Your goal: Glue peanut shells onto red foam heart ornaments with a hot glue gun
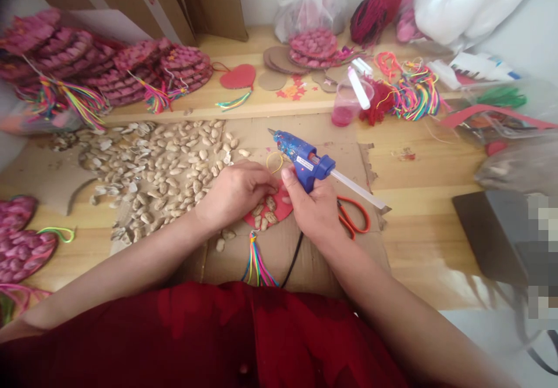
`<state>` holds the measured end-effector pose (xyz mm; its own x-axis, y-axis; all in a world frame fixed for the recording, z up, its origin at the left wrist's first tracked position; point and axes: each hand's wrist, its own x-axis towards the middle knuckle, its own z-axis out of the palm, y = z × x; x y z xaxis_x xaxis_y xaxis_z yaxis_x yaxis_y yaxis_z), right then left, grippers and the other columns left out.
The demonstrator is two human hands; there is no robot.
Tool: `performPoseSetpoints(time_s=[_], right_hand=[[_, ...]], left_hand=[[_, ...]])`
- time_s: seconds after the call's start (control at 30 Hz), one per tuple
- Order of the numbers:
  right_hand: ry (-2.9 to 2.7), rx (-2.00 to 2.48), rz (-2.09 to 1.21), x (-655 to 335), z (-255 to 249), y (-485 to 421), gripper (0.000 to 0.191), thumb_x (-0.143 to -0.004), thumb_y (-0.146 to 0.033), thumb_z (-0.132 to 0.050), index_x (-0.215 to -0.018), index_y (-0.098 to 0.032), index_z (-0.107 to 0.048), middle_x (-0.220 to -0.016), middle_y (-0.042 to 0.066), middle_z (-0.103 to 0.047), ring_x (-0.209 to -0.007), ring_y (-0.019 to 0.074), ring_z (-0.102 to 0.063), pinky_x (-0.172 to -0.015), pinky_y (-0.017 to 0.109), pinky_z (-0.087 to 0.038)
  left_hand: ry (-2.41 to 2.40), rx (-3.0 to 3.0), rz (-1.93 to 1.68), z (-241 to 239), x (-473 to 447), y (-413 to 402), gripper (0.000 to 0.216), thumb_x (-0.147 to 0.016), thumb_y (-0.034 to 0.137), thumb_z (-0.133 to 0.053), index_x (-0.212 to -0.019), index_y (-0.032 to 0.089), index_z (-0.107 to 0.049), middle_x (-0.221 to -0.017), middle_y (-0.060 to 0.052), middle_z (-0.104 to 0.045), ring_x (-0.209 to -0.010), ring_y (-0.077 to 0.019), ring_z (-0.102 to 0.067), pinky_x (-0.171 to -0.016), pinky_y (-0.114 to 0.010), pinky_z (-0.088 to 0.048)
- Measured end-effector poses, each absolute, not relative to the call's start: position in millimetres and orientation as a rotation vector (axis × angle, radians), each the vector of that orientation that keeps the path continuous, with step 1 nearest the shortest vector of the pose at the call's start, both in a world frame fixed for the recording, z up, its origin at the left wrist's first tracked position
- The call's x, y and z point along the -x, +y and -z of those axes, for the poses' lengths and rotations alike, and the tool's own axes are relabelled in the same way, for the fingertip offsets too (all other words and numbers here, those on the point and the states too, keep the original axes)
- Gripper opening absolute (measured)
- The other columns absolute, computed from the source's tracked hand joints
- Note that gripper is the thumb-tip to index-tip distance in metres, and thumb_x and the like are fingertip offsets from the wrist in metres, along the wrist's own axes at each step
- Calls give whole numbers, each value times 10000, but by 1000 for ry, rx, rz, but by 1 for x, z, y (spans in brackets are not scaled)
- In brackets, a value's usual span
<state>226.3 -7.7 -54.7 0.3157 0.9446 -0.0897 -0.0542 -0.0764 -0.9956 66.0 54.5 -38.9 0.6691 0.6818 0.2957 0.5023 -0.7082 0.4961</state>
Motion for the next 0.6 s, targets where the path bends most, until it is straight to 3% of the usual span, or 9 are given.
performPoseSetpoints(time_s=[0.3,0.5,0.6], right_hand=[[-876,1371,-1054,-228,57,-6,383,-811,-556,-764,-997,-234,-672,-855,24,-701,-760,209,-710,-607,337,-641],[-889,1361,-1043,-229,59,-5,401,-807,-572,-756,-997,-233,-661,-825,16,-686,-749,214,-710,-601,350,-642],[-909,1361,-1033,-229,60,-4,409,-820,-574,-740,-1016,-226,-652,-843,20,-696,-748,217,-718,-573,339,-629]], left_hand=[[915,-2493,-623,36,-65,58,166,-855,74,-642,-822,174,-771,-815,-36,-744,-821,-184,-681,-807,-305,-533],[902,-2288,-730,29,-46,63,316,-850,93,-682,-1141,202,-737,-1095,-52,-767,-979,-174,-710,-897,-308,-553],[983,-2288,-772,29,-36,61,242,-852,69,-663,-1046,179,-759,-1034,-55,-773,-971,-176,-711,-911,-318,-556]])
